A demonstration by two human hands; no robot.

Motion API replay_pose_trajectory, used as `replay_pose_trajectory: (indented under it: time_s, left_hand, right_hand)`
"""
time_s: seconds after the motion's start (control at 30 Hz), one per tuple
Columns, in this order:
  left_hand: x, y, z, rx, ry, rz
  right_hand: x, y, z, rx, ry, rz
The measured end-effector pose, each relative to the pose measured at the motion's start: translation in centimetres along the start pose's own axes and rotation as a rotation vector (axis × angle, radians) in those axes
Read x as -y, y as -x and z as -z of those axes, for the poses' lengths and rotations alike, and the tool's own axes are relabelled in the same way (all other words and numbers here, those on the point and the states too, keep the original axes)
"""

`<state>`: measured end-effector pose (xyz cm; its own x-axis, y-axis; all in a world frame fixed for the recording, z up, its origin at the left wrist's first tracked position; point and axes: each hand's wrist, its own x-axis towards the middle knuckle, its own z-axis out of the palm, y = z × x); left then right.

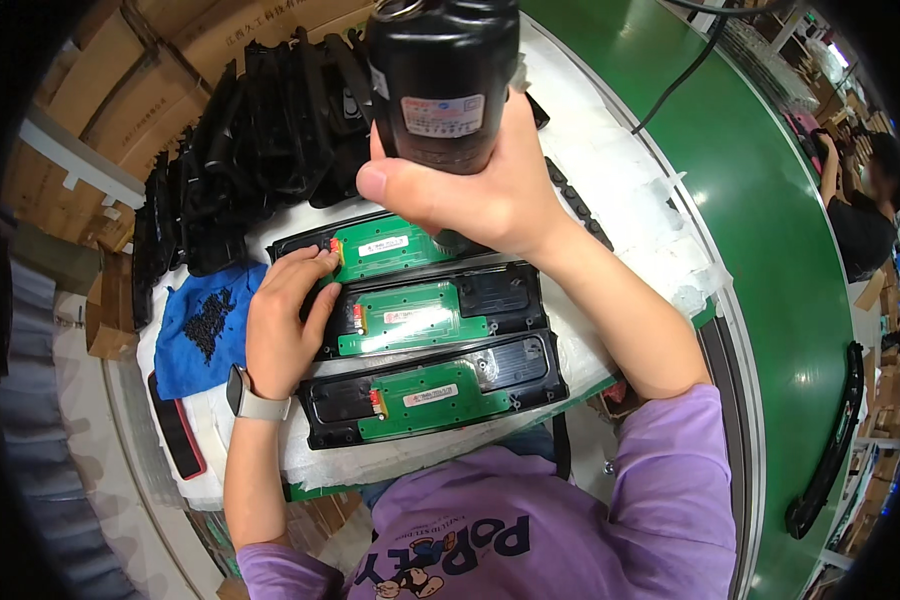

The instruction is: Assembling components into electronic cartridges using an electric screwdriver.

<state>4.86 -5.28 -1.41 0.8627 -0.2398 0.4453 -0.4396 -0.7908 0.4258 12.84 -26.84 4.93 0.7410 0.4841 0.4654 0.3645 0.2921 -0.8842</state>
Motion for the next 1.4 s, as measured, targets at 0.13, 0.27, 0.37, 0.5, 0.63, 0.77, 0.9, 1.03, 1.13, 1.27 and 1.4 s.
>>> replay_pose_trajectory:
  time_s: [0.13, 0.27, 0.37, 0.5, 0.63, 0.77, 0.9, 1.03, 1.13, 1.27, 1.4]
  left_hand:
    - [-0.1, 0.0, 0.0, -0.005, -0.012, -0.021]
    - [-0.3, 0.0, 0.3, 0.019, -0.024, -0.010]
    - [-0.8, 0.3, 0.3, 0.025, -0.042, 0.020]
    - [-2.5, 0.6, 0.9, -0.056, -0.321, -0.003]
    - [-6.3, 1.4, 3.2, 0.281, -0.133, -0.133]
    - [-9.3, 5.0, 0.5, 0.536, -0.067, -0.122]
    - [-9.2, 5.2, -1.9, 0.459, -0.273, -0.091]
    - [-9.2, 4.0, -2.8, 0.381, -0.272, -0.065]
    - [-8.7, 3.6, -2.9, 0.317, -0.275, -0.046]
    - [-8.2, 4.1, -1.0, 0.272, -0.222, -0.056]
    - [-6.2, 4.3, 2.6, -0.145, -0.188, -0.059]
  right_hand:
    - [-0.1, 0.2, -0.2, 0.010, 0.010, 0.051]
    - [0.3, 0.7, -1.1, -0.053, 0.061, 0.102]
    - [0.7, 0.7, -0.6, 0.013, 0.058, 0.127]
    - [2.4, 0.7, 1.0, 0.071, -0.164, 0.140]
    - [3.7, 1.2, 2.2, 0.185, -0.227, 0.219]
    - [4.2, 1.0, 2.6, 0.272, -0.166, 0.299]
    - [4.8, 0.8, 2.8, 0.374, -0.089, 0.369]
    - [4.9, 1.2, 3.3, 0.389, -0.114, 0.393]
    - [5.0, 1.7, 3.1, 0.354, -0.098, 0.412]
    - [4.9, 2.4, 1.9, 0.129, -0.101, 0.297]
    - [5.6, 2.8, 3.0, 0.134, -0.068, 0.322]
